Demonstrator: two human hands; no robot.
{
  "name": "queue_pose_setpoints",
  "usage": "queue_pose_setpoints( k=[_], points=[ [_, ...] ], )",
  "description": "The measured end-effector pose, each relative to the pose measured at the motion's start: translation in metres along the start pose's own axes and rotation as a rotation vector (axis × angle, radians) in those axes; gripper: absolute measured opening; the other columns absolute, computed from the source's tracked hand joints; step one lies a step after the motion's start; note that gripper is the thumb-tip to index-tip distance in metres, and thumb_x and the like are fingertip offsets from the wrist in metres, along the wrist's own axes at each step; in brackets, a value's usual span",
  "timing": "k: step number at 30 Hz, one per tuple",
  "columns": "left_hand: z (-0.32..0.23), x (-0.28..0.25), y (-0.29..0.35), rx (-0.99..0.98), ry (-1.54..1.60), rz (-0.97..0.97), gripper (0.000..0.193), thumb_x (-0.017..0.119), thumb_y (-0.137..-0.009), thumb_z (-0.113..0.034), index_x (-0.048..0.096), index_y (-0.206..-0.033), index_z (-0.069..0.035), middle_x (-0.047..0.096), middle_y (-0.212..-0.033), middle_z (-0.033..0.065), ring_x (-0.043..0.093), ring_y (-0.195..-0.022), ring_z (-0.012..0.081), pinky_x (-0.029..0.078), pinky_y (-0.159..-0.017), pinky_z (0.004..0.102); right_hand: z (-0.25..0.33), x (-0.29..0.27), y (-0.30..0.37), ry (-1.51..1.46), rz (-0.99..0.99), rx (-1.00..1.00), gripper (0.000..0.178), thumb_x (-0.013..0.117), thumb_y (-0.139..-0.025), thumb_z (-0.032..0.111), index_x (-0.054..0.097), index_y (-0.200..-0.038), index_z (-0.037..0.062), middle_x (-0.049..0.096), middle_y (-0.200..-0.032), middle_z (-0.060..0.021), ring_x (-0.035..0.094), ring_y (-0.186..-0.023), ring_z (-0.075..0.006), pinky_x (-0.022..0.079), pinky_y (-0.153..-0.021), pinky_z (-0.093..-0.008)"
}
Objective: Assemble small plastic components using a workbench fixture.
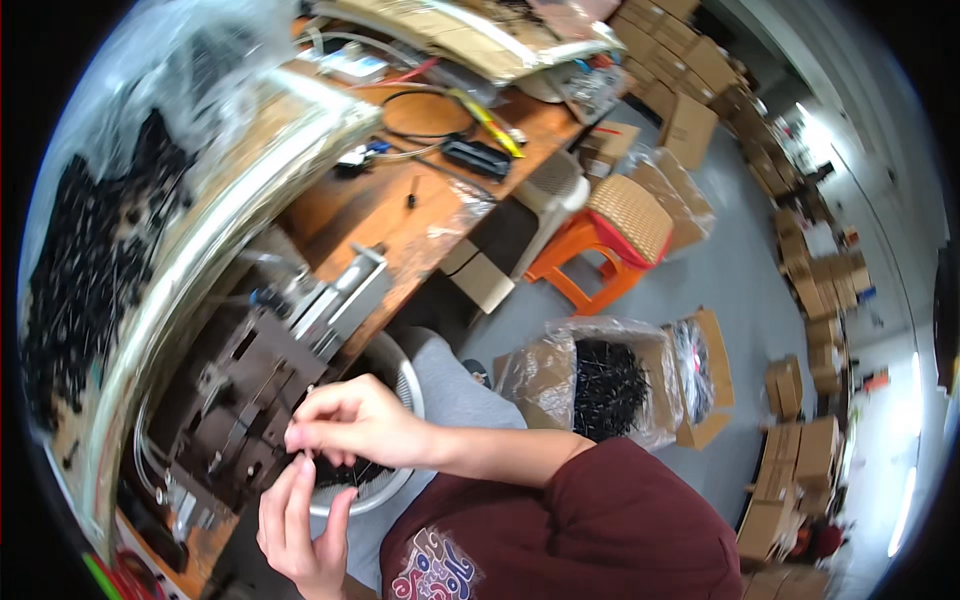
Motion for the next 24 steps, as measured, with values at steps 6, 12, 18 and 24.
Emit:
queue_pose_setpoints(
  k=[6,12,18,24],
  points=[
    [0.001,0.006,0.003,-0.054,0.084,0.029,0.035,0.074,-0.074,0.015,0.071,-0.107,0.004,0.061,-0.104,0.0138,0.065,-0.092,0.0246,0.053,-0.079,0.0331,0.002,0.003,0.004,-0.039,0.031,-0.092,0.019,0.072,-0.095,0.021,0.07,-0.092,0.0016,0.066,-0.071,0.0014,0.056,-0.053,-0.0025,0.043,-0.047,-0.0181],
    [-0.005,0.007,0.004,0.019,0.072,0.039,0.033,0.072,-0.076,0.014,0.07,-0.108,0.006,0.062,-0.123,0.02,0.065,-0.103,0.027,0.055,-0.084,0.0333,0.017,0.0,0.004,-0.084,-0.039,-0.139,0.022,0.067,-0.098,0.022,0.068,-0.1,0.0007,0.064,-0.073,-0.0012,0.055,-0.053,-0.0037,0.042,-0.046,-0.0185],
    [-0.035,0.003,-0.016,0.124,0.04,0.069,0.023,0.078,-0.082,0.004,0.072,-0.104,0.007,0.067,-0.124,0.0214,0.069,-0.101,0.0293,0.056,-0.088,0.0364,0.026,-0.003,0.005,-0.034,-0.065,-0.133,0.023,0.067,-0.098,0.025,0.068,-0.099,0.0016,0.063,-0.072,-0.0008,0.054,-0.053,-0.0031,0.042,-0.046,-0.0179],
    [-0.036,0.006,-0.013,0.13,0.118,0.06,0.024,0.075,-0.085,0.005,0.071,-0.108,0.008,0.065,-0.127,0.0238,0.069,-0.102,0.0294,0.058,-0.087,0.0345,0.028,-0.005,0.006,-0.008,-0.08,-0.18,0.024,0.069,-0.096,0.024,0.067,-0.092,0.0005,0.064,-0.069,-0.0013,0.056,-0.05,-0.0046,0.042,-0.043,-0.0186]
  ],
)
Point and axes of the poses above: each hand's wrist, its own y-axis away from the middle knuckle, its own x-axis out of the palm, z = x × y, the point moved 7 cm from there along -y, towards the middle knuckle
